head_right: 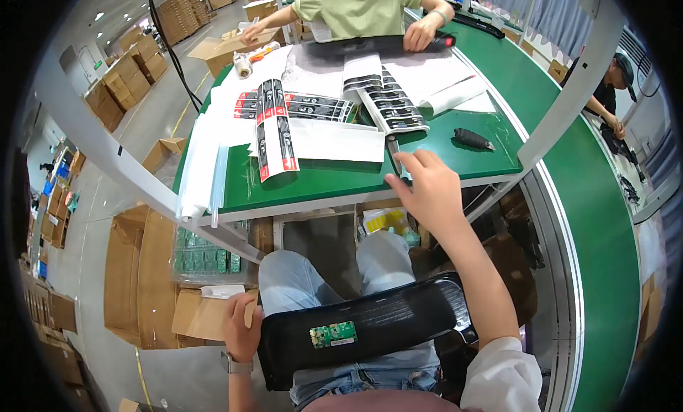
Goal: Apply adhesive labels to plastic components on a factory assembly line.
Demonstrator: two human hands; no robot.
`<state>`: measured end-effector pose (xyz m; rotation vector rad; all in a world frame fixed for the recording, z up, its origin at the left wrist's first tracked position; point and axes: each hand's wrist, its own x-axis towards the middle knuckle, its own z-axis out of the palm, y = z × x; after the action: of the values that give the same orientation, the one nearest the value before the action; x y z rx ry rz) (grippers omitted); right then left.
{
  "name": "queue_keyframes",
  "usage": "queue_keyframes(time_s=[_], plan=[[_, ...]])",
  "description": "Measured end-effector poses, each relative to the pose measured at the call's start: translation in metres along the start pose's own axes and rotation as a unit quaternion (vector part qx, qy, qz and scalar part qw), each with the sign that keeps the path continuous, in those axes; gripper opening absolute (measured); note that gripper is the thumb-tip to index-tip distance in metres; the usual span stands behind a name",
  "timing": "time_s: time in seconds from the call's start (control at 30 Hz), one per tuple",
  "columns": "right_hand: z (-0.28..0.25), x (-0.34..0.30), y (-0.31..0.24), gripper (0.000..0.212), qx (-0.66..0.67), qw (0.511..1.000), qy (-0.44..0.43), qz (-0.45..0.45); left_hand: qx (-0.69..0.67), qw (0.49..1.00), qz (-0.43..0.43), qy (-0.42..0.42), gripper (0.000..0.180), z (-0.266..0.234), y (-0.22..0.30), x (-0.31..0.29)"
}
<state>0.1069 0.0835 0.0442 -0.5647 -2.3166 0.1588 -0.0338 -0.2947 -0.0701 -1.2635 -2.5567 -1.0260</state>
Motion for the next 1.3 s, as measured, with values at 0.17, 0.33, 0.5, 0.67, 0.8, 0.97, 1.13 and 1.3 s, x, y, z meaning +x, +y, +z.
queue_keyframes(time_s=[0.17,0.33,0.5,0.67,0.8,0.97,1.13,1.3], plan=[[0.0,-0.02,-0.046,0.022,0.077,0.99,-0.1,-0.065,-0.008,0.994,0.052,-0.1,0.025,0.012,0.024,0.044],[0.025,-0.015,-0.059,0.023,0.134,0.98,-0.058,-0.132,-0.018,0.982,0.045,-0.184,0.017,0.021,0.008,0.034],[0.084,0.045,-0.089,0.033,0.039,0.976,0.082,-0.196,-0.107,0.985,0.094,-0.094,0.016,0.013,0.044,0.075],[0.106,0.048,-0.092,0.036,0.016,0.979,0.074,-0.187,-0.384,0.916,-0.047,-0.106,0.021,-0.003,0.057,0.114],[0.072,0.011,-0.108,0.038,0.068,0.965,0.092,-0.238,-0.649,0.72,-0.246,-0.012,0.025,-0.01,0.064,0.154],[0.029,-0.022,-0.123,0.038,0.14,0.943,-0.001,-0.303,-0.73,0.643,-0.205,-0.109,0.027,0.009,0.048,0.181],[0.017,-0.016,-0.111,0.035,0.249,0.94,-0.04,-0.229,-0.702,0.663,-0.199,-0.17,0.024,0.004,0.064,0.164],[0.017,-0.007,-0.109,0.032,0.242,0.946,-0.007,-0.215,-0.642,0.725,-0.188,-0.163,0.028,-0.018,0.092,0.147]])
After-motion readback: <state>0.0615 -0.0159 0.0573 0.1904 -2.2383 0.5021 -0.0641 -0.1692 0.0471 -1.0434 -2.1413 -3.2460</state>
